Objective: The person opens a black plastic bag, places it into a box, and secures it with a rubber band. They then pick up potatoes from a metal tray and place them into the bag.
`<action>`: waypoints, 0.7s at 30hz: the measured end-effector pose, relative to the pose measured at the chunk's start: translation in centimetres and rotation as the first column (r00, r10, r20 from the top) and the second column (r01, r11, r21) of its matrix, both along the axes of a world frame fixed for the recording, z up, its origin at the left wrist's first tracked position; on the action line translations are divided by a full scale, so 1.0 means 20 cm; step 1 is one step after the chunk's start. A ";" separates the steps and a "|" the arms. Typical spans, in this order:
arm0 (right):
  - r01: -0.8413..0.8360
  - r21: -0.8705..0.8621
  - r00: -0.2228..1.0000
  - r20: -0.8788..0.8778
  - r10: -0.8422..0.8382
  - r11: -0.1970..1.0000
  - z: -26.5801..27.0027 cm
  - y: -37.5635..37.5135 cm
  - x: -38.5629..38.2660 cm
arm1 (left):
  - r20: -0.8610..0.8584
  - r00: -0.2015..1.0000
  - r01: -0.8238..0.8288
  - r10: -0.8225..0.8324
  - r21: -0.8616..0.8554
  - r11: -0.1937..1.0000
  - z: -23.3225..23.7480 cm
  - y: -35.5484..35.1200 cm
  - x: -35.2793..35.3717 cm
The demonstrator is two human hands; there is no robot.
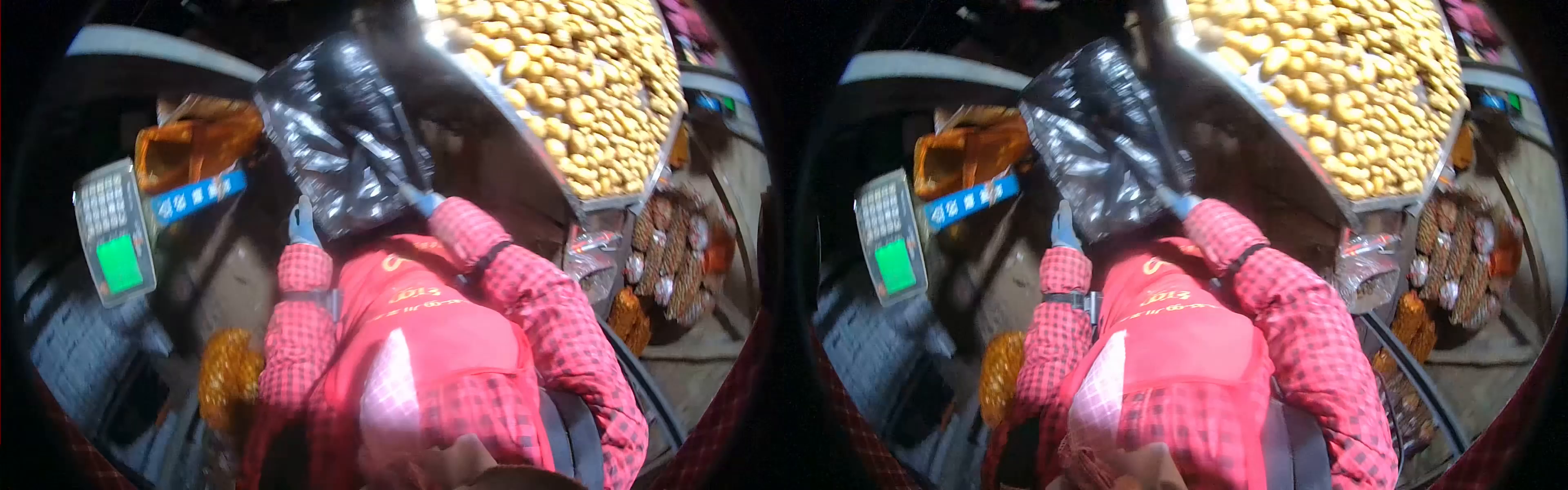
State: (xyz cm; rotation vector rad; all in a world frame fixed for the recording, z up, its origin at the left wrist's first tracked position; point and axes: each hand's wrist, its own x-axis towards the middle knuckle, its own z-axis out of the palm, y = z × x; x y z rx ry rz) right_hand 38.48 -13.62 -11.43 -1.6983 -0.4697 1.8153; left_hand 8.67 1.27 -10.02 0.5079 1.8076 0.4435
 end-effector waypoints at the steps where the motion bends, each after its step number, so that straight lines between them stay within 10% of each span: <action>1: -0.056 0.019 0.998 -0.001 0.056 0.998 0.16 0.04 -0.03 | -0.169 0.938 0.305 -0.301 -0.008 0.952 -0.03 0.06 0.06; 3: -0.153 0.026 0.988 0.018 0.153 0.988 0.41 0.05 -0.04 | -0.469 0.496 0.781 -0.730 -0.126 0.612 -0.12 0.21 0.14; 5: -0.276 -0.048 0.945 0.171 0.280 0.960 0.24 -0.05 -0.01 | -0.331 0.501 0.772 -0.799 -0.246 0.586 -0.39 0.32 0.03; 7: -0.127 -0.059 0.953 0.269 0.138 0.990 0.49 -0.16 0.13 | -0.332 0.767 0.582 -0.550 -0.004 0.813 -0.24 0.29 0.01; 9: 0.150 0.013 0.914 0.379 -0.144 0.989 0.66 -0.34 0.28 | -0.529 0.197 0.873 -0.825 -0.289 0.394 -0.19 0.39 -0.04; 11: 0.276 0.113 0.737 0.613 -0.286 0.954 0.74 -0.55 0.43 | -0.284 0.787 0.571 -0.548 -0.001 0.821 -0.07 0.36 -0.07; 15: 0.248 0.304 0.146 0.927 -0.346 0.920 0.84 -0.85 0.74 | -0.465 0.651 0.688 -0.601 0.027 0.725 -0.10 0.40 -0.27; 17: 0.282 0.136 -0.029 0.991 -0.133 0.950 0.79 -0.91 0.90 | -0.516 0.621 0.727 -0.590 0.098 0.680 -0.10 0.42 -0.27; 19: 0.303 0.027 -0.049 0.999 -0.013 0.953 0.70 -0.88 1.08 | -0.486 0.816 0.509 -0.314 0.344 0.789 -0.05 0.42 -0.18; 21: 0.315 -0.047 -0.028 0.998 0.059 0.948 0.57 -0.77 1.25 | -0.642 0.703 0.593 -0.304 0.295 0.749 0.24 0.40 0.06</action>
